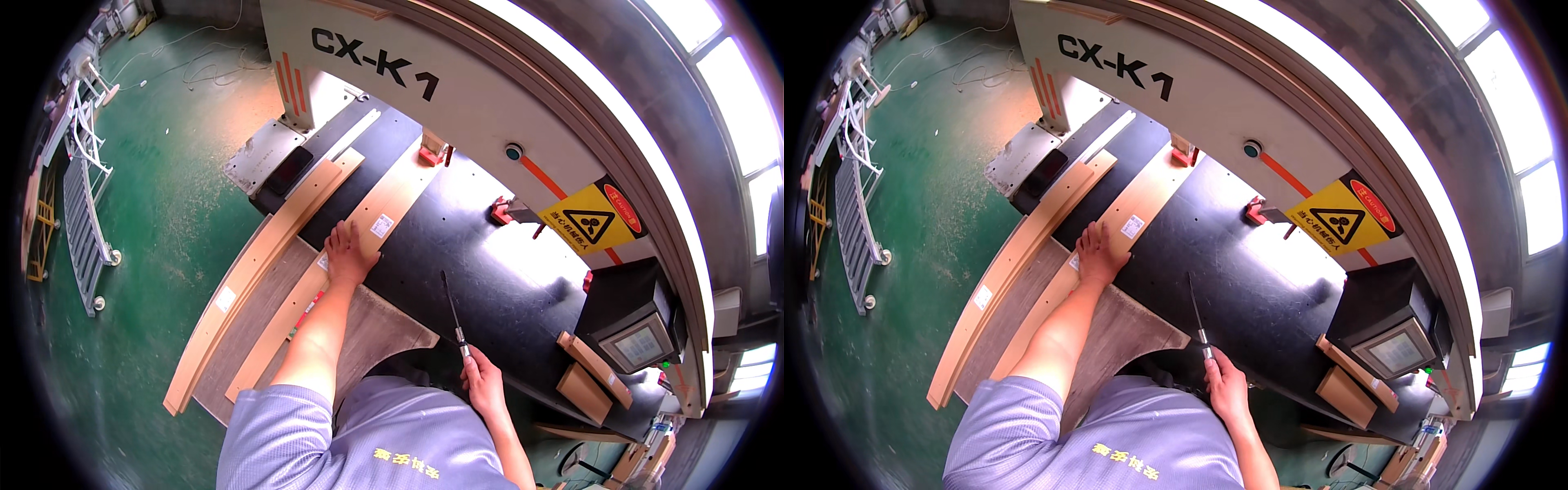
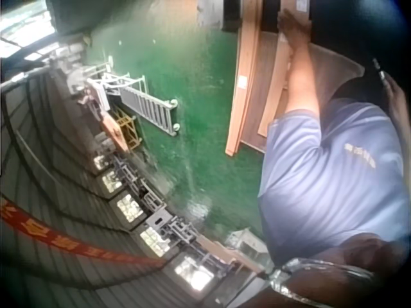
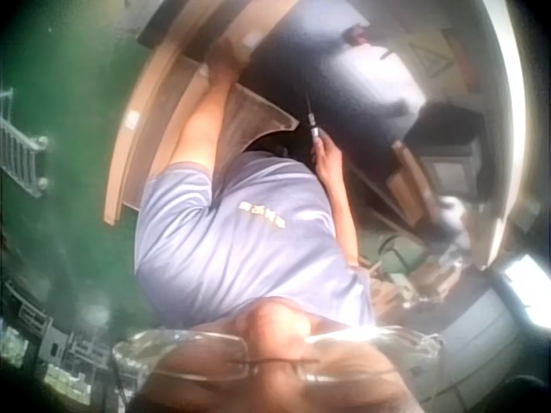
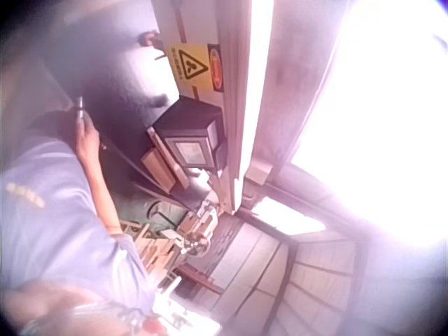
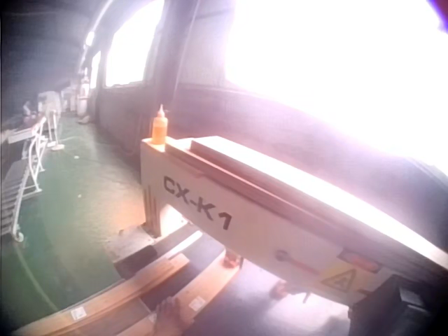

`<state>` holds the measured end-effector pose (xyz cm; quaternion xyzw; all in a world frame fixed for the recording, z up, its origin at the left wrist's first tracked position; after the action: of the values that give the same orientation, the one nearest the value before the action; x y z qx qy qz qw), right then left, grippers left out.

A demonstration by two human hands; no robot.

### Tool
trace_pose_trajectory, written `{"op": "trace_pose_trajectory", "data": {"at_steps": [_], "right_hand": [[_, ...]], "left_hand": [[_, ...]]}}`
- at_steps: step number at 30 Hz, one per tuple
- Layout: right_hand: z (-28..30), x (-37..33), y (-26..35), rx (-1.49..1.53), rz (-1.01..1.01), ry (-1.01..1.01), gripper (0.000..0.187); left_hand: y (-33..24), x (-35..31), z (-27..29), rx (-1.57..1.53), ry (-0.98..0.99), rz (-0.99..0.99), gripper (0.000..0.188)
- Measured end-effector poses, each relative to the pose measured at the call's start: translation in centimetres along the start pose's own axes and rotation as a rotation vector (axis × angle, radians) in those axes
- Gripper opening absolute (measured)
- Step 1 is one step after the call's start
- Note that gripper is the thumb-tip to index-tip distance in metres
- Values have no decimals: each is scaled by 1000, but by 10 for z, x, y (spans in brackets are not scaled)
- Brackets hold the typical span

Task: The person positions wooden boards onto a large machine, operates a digital interface on the machine, and cleans the work surfaces with a hand-held air nozzle.

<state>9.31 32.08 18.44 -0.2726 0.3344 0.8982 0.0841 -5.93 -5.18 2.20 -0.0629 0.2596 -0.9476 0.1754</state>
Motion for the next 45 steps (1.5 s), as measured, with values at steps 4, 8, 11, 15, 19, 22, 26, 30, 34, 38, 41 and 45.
{"op": "trace_pose_trajectory", "data": {"at_steps": [4,8,11,15,19,22,26,30,34,38,41,45], "right_hand": [[-2,0,-4,30,-8,11,40],[-2,0,-5,30,-7,6,39],[-2,-1,-5,36,-2,5,39],[-2,-1,-5,36,-4,4,39],[-1,0,-4,29,-4,4,40],[-2,1,-7,29,-4,5,40],[-3,0,-4,22,-8,3,40],[-6,-1,-5,25,-20,4,40],[-7,-6,-1,22,-10,10,39],[-8,-13,-5,33,-6,-5,39],[-13,-19,-11,52,-12,20,39],[-21,-28,-12,33,-24,101,40]], "left_hand": [[1,1,0,-3,-2,10,110],[-1,0,1,-6,3,7,110],[-1,1,1,-4,1,10,109],[-1,1,1,-3,-4,7,109],[0,2,1,-19,-10,-1,108],[1,4,0,-38,0,5,108],[3,5,-1,-34,1,9,108],[3,6,-1,-51,0,-3,107],[1,5,0,-44,-22,-9,107],[1,5,-1,-26,-1,11,108],[1,3,1,-40,-28,-9,108],[1,-6,8,-48,-52,-35,105]]}}
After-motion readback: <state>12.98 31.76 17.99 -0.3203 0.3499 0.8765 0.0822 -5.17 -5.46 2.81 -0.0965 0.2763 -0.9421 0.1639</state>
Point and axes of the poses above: each hand's wrist, its own x-axis towards the middle knuckle, its own z-axis out of the back of the hand, y = z × x, the point moved 10 cm from there along x, towards the middle knuckle, and after that the axes turned 14 degrees about -x, right-handed, at the moved point
